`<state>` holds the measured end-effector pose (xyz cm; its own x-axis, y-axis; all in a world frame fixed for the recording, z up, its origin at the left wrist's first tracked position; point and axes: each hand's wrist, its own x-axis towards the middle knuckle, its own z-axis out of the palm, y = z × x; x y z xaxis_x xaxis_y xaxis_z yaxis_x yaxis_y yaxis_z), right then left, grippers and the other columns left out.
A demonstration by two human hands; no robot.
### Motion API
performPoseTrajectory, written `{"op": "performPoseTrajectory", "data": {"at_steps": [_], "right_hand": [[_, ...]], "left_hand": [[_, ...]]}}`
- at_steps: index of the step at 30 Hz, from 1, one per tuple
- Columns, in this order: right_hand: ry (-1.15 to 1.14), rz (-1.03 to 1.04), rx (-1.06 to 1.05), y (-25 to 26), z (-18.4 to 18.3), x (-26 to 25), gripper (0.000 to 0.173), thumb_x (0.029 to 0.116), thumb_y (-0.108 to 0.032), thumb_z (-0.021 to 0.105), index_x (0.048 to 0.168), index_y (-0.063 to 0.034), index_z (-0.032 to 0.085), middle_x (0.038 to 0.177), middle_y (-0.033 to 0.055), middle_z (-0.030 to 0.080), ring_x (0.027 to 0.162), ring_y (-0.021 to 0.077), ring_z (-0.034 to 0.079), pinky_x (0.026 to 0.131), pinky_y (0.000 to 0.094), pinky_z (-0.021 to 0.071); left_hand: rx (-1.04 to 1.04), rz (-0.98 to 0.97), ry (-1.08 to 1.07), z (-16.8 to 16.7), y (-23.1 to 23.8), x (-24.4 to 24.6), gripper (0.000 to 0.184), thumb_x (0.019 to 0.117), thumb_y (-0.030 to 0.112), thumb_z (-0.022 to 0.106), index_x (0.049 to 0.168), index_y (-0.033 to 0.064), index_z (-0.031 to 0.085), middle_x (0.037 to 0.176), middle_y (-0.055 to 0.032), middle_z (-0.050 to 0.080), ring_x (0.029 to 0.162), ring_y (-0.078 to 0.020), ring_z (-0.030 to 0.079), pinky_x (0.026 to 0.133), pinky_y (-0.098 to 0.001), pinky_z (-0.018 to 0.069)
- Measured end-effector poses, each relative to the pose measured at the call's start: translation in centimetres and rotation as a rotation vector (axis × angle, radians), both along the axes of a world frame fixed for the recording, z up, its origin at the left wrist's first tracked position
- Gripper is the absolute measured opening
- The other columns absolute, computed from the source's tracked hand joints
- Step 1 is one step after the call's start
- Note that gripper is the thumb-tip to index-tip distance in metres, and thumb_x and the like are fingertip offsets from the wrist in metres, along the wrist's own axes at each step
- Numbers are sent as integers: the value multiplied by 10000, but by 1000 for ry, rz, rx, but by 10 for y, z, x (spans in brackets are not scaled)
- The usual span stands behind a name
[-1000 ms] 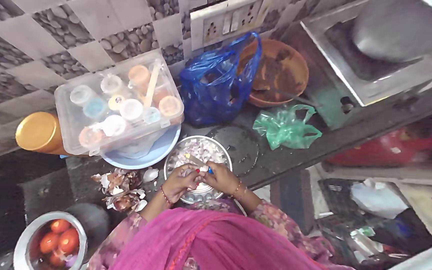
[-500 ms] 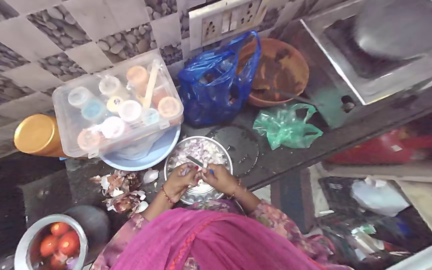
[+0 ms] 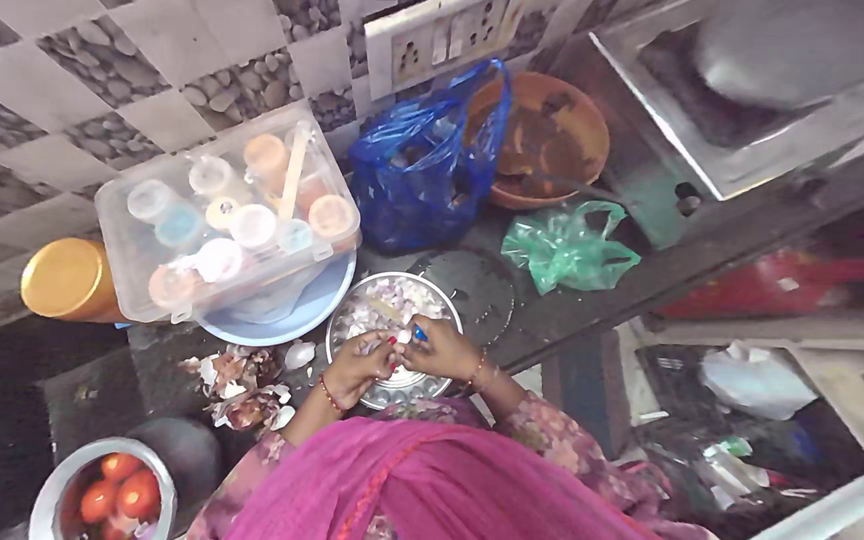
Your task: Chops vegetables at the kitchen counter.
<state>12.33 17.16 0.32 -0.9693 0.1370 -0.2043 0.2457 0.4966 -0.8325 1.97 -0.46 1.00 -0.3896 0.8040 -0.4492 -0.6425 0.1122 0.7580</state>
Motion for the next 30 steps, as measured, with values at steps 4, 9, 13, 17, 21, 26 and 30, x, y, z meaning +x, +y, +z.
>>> {"op": "performPoseTrajectory", "data": {"at_steps": [4, 9, 13, 17, 21, 26, 30], "right_hand": [[40, -9, 26, -2, 0, 0, 466, 986, -405, 581, 989, 58, 626, 709, 90, 580, 638, 184, 556, 620, 376, 484], [67, -38, 32, -4, -6, 0, 482, 1005, -424, 547, 957, 49, 630, 683, 88, 578, 628, 195, 575, 613, 397, 497], [62, -64, 57, -8, -5, 0, 483, 1013, -414, 525, 940, 50, 635, 686, 116, 590, 639, 237, 595, 619, 437, 503], [94, -88, 105, -12, -3, 1, 496, 1016, -403, 503, 878, 53, 644, 653, 129, 586, 621, 258, 604, 603, 451, 502], [49, -93, 121, -13, -3, 1, 537, 1031, -418, 464, 870, 55, 662, 665, 138, 597, 645, 271, 615, 621, 470, 500], [-13, -127, -9, -12, -10, 0, 509, 1036, -417, 460, 850, 17, 651, 697, 100, 599, 675, 223, 608, 646, 452, 501], [60, -170, -101, -10, -11, 0, 399, 962, -377, 615, 909, 18, 643, 707, 37, 582, 653, 112, 563, 632, 339, 495]], "left_hand": [[7, 3, 5, 3, 4, 1, 228, 846, 8, 620, 1070, 44, 640, 813, 36, 689, 710, -36, 650, 664, -199, 552], [-6, 11, 3, 7, 8, 2, 220, 860, -31, 580, 1063, 46, 621, 806, 44, 670, 681, -13, 624, 627, -169, 528], [-13, 1, 1, 8, 8, 1, 206, 854, -24, 578, 1040, 57, 615, 785, 52, 655, 665, -8, 611, 616, -165, 518], [-33, -1, 30, 14, 10, 0, 170, 859, -34, 553, 947, 98, 615, 745, 78, 644, 640, 9, 598, 605, -160, 512], [20, 23, 15, 10, 12, 0, 171, 821, -29, 597, 854, 137, 624, 741, 74, 659, 645, 10, 605, 618, -161, 514], [28, 131, -61, 0, 13, 6, 177, 839, -21, 594, 985, 67, 642, 764, 35, 667, 639, -21, 615, 605, -182, 532], [33, 164, -88, 4, 11, 5, 233, 896, -27, 524, 1096, 19, 633, 844, 9, 699, 741, -50, 666, 716, -209, 573]]}}
